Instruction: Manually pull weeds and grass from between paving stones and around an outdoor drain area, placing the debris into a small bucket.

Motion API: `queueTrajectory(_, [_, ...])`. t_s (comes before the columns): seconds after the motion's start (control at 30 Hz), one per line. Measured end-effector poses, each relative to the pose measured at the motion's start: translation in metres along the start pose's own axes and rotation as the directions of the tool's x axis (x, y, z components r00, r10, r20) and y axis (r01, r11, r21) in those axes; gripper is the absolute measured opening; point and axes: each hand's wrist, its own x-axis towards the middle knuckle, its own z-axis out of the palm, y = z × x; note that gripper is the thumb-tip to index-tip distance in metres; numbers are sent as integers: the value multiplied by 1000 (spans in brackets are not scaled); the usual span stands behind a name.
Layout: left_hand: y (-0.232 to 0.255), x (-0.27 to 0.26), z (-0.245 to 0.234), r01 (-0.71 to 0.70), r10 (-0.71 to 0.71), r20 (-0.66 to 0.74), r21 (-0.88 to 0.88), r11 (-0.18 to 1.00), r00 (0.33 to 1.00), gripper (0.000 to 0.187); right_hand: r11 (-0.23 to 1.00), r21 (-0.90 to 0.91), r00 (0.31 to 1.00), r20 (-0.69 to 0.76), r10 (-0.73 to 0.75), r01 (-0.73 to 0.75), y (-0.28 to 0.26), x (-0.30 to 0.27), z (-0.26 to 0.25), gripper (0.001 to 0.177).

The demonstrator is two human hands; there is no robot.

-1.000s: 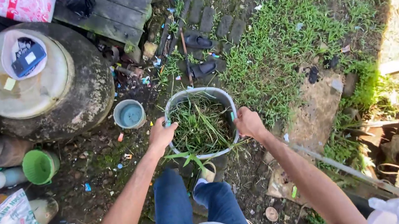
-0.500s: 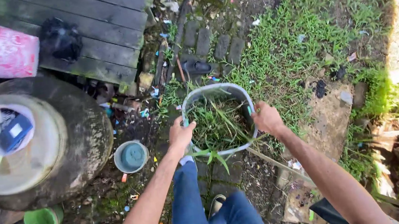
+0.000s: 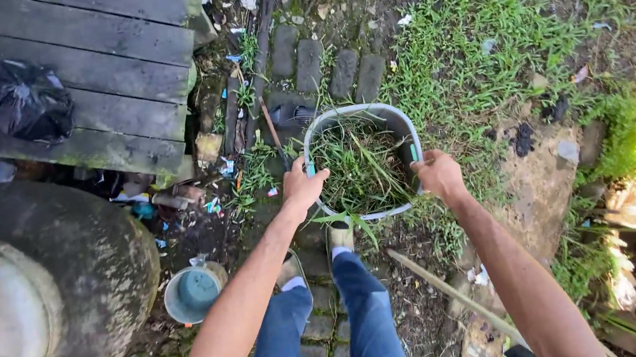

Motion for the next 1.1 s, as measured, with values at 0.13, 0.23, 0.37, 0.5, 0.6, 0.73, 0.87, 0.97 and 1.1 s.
queueTrajectory(0.13, [27, 74, 24, 39, -40, 21, 19, 999, 999, 81, 998, 34, 999, -13, -51, 51, 8, 100, -2, 48])
queueTrajectory(0.23, [25, 123, 49, 139, -113, 144, -189, 972, 983, 78, 995, 38, 995, -34, -96, 97, 20, 165, 12, 48])
queueTrajectory(0.37, [-17, 232, 107, -35, 37, 27, -50, 998, 999, 72, 987, -44, 976, -145, -161, 157, 28, 275, 42, 46])
queueTrajectory(0.5, [-76, 355, 167, -277, 266, -129, -81, 957, 955, 73, 952, -34, 892, -342, -297, 304, 65, 402, 91, 49])
queueTrajectory(0.6, [-48, 358, 157, -94, 107, 50, -210, 973, 993, 70, 968, 139, 937, -312, -159, 210, 44, 427, 113, 49])
queueTrajectory(0.73, [-87, 437, 188, -202, 223, 46, -276, 940, 974, 70, 922, 248, 912, -360, -198, 298, 62, 488, 144, 50])
queueTrajectory(0.87, [-102, 484, 206, -193, 265, 161, -359, 913, 951, 75, 888, 348, 926, -328, -185, 301, 76, 514, 156, 55])
queueTrajectory(0.97, [-107, 500, 219, -213, 302, 230, -344, 914, 925, 77, 857, 415, 935, -303, -185, 304, 91, 524, 160, 60])
queueTrajectory(1.1, [-120, 513, 240, -225, 338, 298, -355, 907, 893, 91, 900, 362, 937, -325, -124, 245, 100, 522, 172, 66])
